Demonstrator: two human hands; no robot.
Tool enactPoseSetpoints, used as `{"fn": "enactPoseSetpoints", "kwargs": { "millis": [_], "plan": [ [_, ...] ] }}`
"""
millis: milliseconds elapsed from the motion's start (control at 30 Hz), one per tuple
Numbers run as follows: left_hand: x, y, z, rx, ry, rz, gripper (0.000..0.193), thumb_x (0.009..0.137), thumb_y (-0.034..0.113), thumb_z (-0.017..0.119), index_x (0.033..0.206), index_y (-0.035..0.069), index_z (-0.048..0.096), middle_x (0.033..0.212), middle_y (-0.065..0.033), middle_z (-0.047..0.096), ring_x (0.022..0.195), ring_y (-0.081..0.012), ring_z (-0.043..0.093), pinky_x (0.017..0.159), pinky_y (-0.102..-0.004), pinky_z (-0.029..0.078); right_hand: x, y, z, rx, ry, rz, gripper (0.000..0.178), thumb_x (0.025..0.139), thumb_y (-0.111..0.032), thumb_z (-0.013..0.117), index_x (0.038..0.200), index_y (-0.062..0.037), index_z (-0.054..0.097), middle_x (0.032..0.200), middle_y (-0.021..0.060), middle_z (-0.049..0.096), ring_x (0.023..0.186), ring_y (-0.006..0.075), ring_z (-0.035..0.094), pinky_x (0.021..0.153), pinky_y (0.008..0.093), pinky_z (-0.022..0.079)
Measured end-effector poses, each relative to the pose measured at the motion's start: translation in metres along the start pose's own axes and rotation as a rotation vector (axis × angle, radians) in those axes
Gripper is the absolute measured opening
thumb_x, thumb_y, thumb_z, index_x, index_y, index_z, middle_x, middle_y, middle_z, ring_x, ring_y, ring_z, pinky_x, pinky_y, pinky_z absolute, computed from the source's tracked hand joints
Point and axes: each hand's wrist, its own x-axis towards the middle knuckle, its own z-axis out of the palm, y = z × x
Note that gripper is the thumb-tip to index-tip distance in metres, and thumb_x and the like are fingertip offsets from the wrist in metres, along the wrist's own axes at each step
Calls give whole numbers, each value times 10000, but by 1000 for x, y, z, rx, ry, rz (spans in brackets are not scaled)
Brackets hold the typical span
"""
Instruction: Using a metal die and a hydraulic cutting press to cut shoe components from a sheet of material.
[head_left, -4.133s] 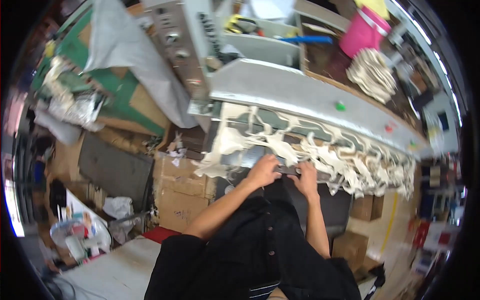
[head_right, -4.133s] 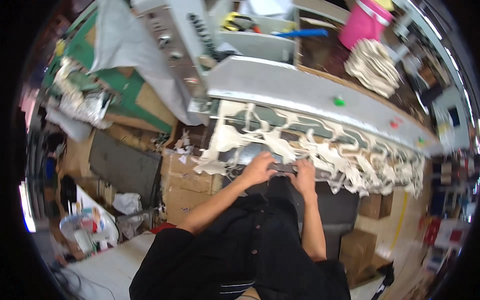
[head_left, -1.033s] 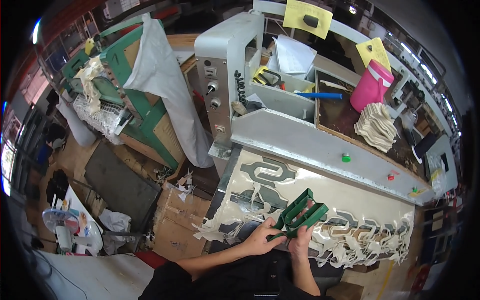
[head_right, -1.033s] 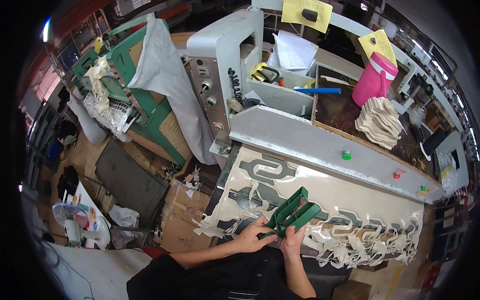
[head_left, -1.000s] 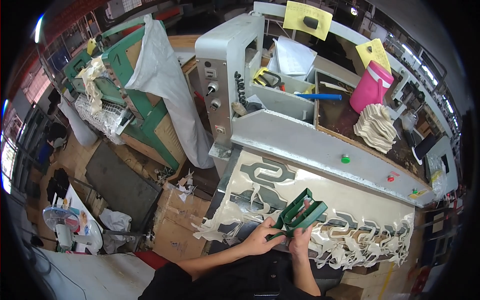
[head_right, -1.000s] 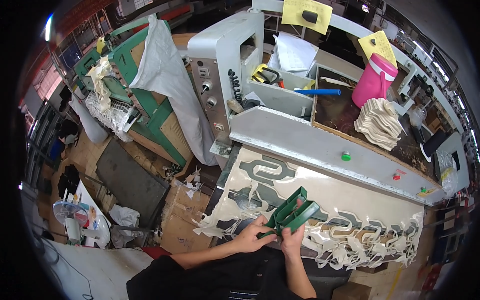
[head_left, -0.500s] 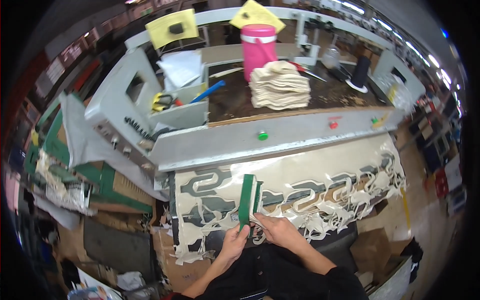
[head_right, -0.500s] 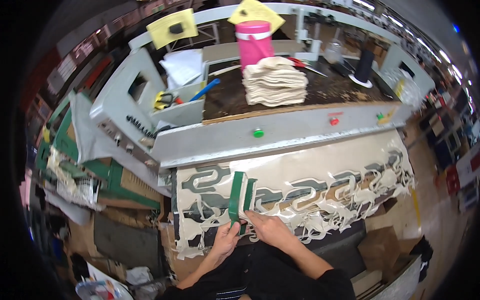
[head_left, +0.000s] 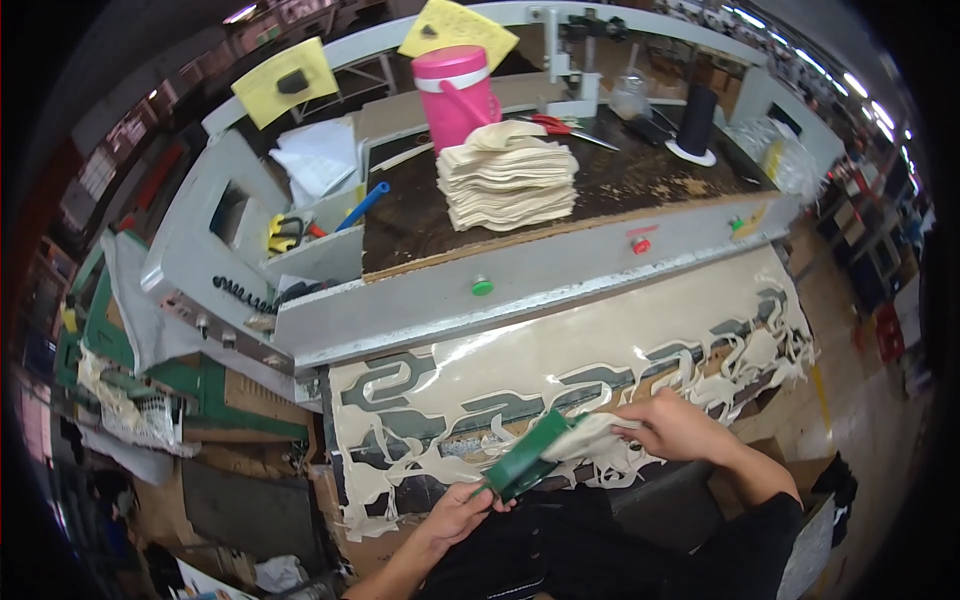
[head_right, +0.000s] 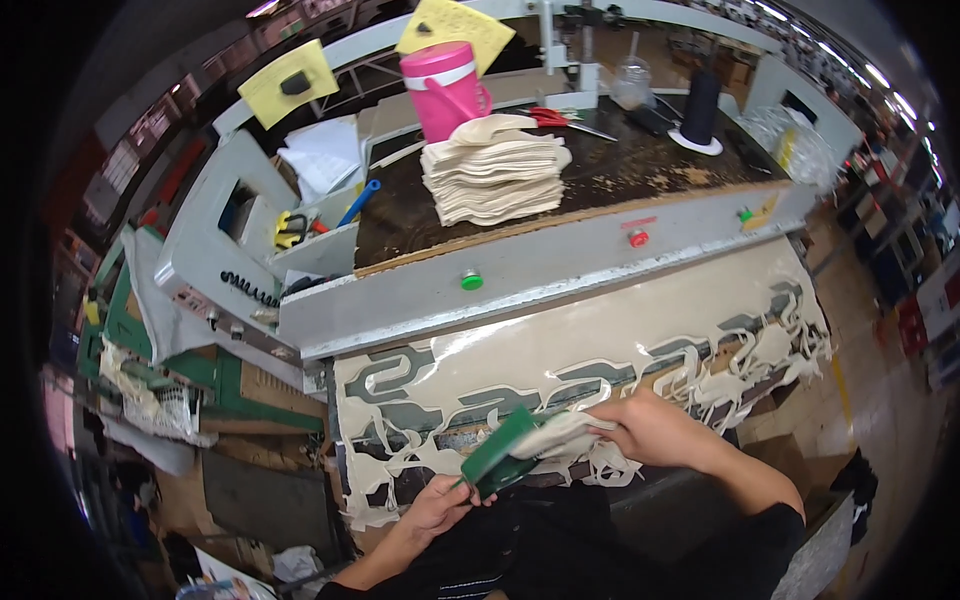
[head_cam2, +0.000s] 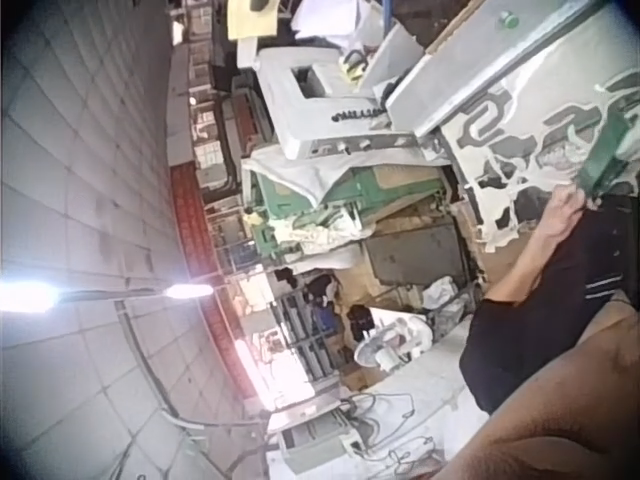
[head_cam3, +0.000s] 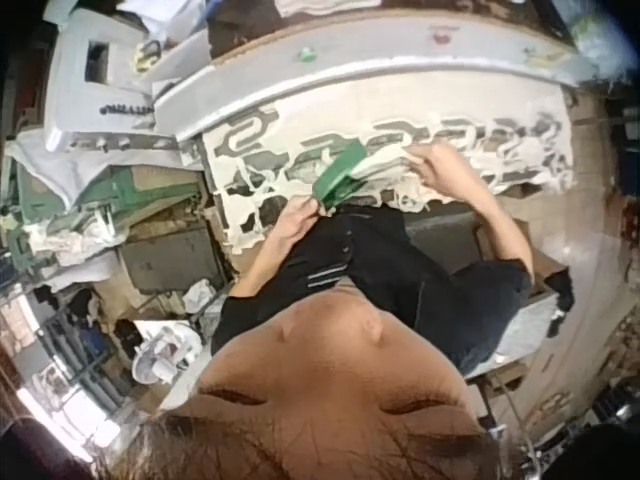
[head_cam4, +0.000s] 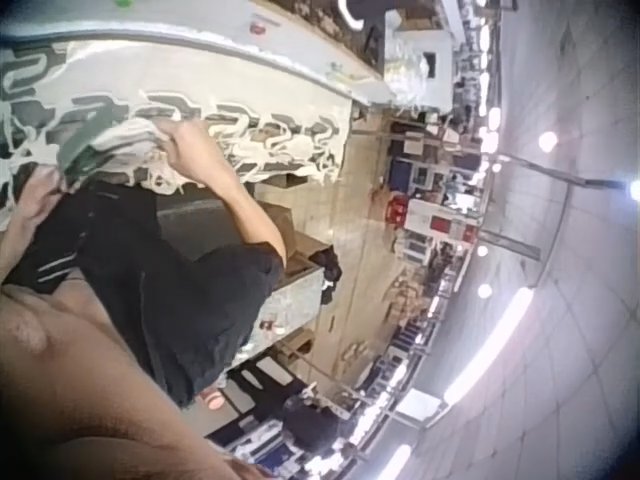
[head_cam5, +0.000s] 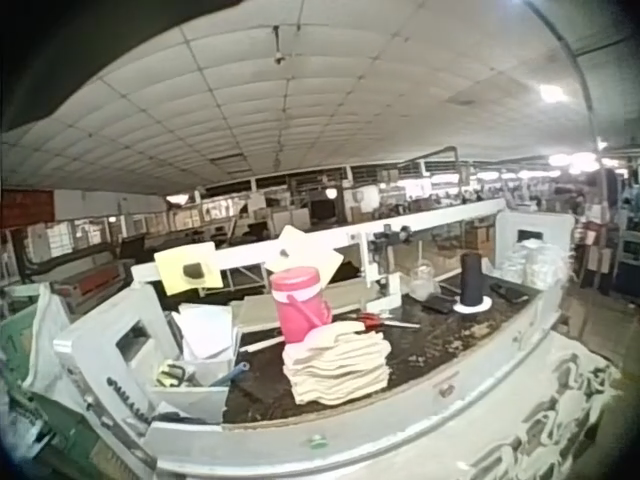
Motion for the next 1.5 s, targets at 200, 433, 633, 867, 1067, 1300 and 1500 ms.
{"fn": "enactPoseSetpoints", "kwargs": {
  "millis": [200,433,633,867,1067,1300,1500],
  "plan": [
    [-34,16,-27,230,134,75,284,1077,235,651,1005,-13,768,1106,-117,708,1129,-234,660,1014,-393,504,-6,46,-93,158,225,329,139,991,7,650,1076,56,749,827,167,765,733,232,779,667,348,618],
    [-80,33,-64,1248,719,-113,204,1015,237,728,938,82,837,903,-134,689,899,-229,618,788,-356,484,92,-4,-89,-173,-40,259,172,1009,-77,663,1022,69,753,751,101,755,687,169,765,628,320,591],
    [-90,24,-67,1097,543,-39,203,1029,216,722,966,65,843,820,-72,667,865,-186,614,762,-337,480,214,-35,-63,321,-119,157,259,1008,-156,699,1128,70,742,988,151,776,828,199,784,733,326,635],
    [-92,21,-55,829,413,29,178,1037,216,716,1017,85,835,874,-37,623,855,-149,558,779,-288,444,354,-94,-31,1402,432,-191,312,1108,-97,528,1381,55,527,1356,170,627,1171,257,687,1018,399,638],
    [-98,9,-73,786,470,14,192,1031,234,723,999,81,835,865,-42,594,849,-154,550,780,-294,444,413,-54,60,1538,525,123,369,1052,42,452,1418,91,467,1355,204,610,1161,336,695,1004,433,643],
    [-115,9,-98,767,554,-32,249,1029,281,723,971,65,832,885,-75,618,844,-171,597,771,-315,473,404,-74,67,1414,609,203,360,1032,70,489,1387,125,464,1403,250,541,1213,361,652,1055,446,623],
    [-116,35,-100,874,521,9,224,1014,247,733,978,48,828,892,-87,637,814,-181,601,745,-315,478,357,-66,70,560,947,182,739,919,-207,803,1478,114,442,1415,264,587,1296,400,605,1075,467,527]
  ]
}}
